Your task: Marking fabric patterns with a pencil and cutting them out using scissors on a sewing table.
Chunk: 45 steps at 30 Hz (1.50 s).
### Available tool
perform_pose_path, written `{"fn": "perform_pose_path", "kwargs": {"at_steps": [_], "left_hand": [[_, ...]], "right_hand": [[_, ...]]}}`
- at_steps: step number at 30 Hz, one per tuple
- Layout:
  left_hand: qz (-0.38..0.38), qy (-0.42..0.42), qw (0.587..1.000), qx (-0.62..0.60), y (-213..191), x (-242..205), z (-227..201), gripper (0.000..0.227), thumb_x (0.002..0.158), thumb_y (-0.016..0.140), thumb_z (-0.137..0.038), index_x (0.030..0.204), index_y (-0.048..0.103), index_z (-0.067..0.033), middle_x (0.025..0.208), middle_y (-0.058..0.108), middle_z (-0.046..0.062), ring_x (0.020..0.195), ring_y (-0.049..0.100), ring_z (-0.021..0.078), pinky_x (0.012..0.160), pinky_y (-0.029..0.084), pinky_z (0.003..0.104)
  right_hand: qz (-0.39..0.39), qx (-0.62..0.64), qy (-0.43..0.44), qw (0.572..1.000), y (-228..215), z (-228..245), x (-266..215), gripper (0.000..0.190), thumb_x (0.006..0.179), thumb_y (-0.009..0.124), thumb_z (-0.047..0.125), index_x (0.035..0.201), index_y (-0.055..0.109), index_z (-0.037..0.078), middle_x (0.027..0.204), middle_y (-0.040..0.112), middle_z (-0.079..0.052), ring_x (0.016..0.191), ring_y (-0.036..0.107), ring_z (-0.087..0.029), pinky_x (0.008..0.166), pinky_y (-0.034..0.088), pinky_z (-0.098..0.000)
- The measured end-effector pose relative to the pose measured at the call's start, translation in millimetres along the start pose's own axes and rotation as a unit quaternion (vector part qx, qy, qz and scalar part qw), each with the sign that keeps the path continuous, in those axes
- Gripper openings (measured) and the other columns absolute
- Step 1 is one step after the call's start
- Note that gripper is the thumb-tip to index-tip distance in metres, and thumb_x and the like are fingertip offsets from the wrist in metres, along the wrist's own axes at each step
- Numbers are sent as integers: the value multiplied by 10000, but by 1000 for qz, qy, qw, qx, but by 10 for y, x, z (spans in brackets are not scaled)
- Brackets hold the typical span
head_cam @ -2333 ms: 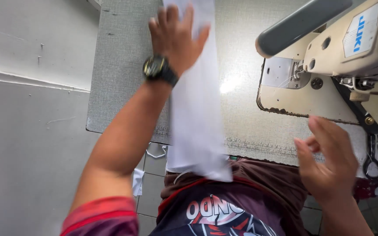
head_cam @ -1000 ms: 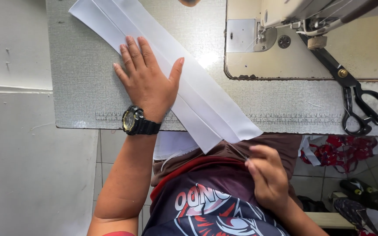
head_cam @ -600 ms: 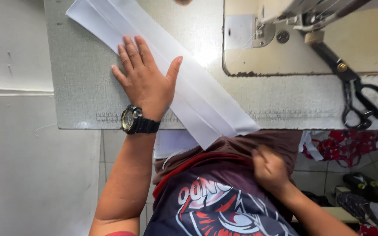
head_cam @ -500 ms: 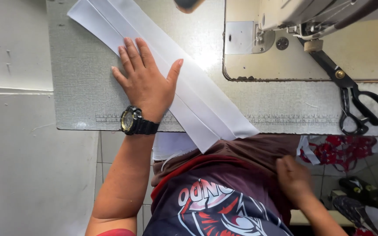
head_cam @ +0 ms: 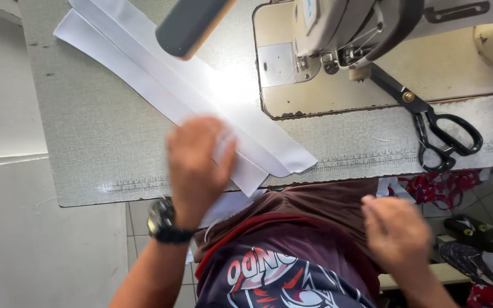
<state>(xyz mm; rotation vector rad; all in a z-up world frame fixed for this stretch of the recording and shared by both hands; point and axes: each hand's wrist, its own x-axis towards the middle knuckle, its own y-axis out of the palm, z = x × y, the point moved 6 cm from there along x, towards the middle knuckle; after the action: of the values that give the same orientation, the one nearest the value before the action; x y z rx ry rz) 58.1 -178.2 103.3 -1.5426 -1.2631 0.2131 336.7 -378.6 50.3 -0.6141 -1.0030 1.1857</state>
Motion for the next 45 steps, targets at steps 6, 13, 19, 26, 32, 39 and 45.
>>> {"fn": "perform_pose_path", "kwargs": {"at_steps": [6, 13, 19, 26, 32, 39, 45], "left_hand": [[79, 54, 993, -69, 233, -392, -380, 214, 944, 739, -276, 1058, 679, -106, 1044, 649, 62, 969, 613, 282, 840, 414, 414], [9, 49, 998, -44, 249, -341, -416, 114, 1003, 619, -109, 894, 643, -132, 945, 623, 28, 896, 590, 257, 801, 405, 385], [13, 41, 998, -48, 267, -366, -376, 157, 1027, 593, -100, 873, 621, -101, 945, 630, 42, 904, 606, 256, 842, 436, 363], [44, 47, 998, -16, 310, -361, -390, 144, 998, 554, -36, 870, 591, -90, 968, 638, 68, 905, 595, 263, 853, 464, 373], [90, 42, 995, 14, 397, -422, -402, 108, 915, 537, 17, 902, 578, -81, 1006, 631, 92, 950, 591, 303, 856, 457, 407], [90, -14, 993, -79, 373, -389, -381, 85, 995, 549, -118, 933, 597, -83, 960, 630, 109, 920, 589, 294, 837, 425, 424], [26, -43, 999, -8, 203, -339, -121, 176, 999, 635, -223, 965, 637, -50, 1051, 677, 136, 1060, 631, 288, 940, 440, 430]], "right_hand": [[50, -313, -39, 948, -432, -635, 579, 409, 1013, 741, -29, 1413, 822, -31, 1461, 723, -215, 1220, 702, -369, 1139, 583, -440], [109, -209, -10, 972, -340, -1168, 626, 524, 1018, 644, -62, 1527, 703, -168, 1466, 688, -304, 1320, 647, -411, 1200, 507, -460], [137, -109, 39, 984, -357, -979, 476, 488, 924, 662, -64, 1412, 672, -57, 1274, 643, -309, 934, 635, -366, 816, 516, -426], [272, -168, 3, 947, -333, -448, 92, 624, 776, 739, 387, 1364, 642, 201, 1148, 722, 0, 1016, 708, -167, 809, 565, -337], [226, -150, -214, 938, -350, -239, -126, 561, 822, 758, 372, 1303, 662, 98, 1023, 687, -40, 843, 696, -194, 731, 592, -361], [248, -165, -219, 929, -312, -148, -96, 542, 889, 688, 270, 1382, 581, 71, 1127, 664, -39, 917, 685, -172, 738, 599, -356], [172, -293, 76, 937, -480, -795, 74, 501, 909, 738, 345, 1388, 696, 206, 1163, 709, 26, 952, 719, -159, 770, 579, -302]]}}
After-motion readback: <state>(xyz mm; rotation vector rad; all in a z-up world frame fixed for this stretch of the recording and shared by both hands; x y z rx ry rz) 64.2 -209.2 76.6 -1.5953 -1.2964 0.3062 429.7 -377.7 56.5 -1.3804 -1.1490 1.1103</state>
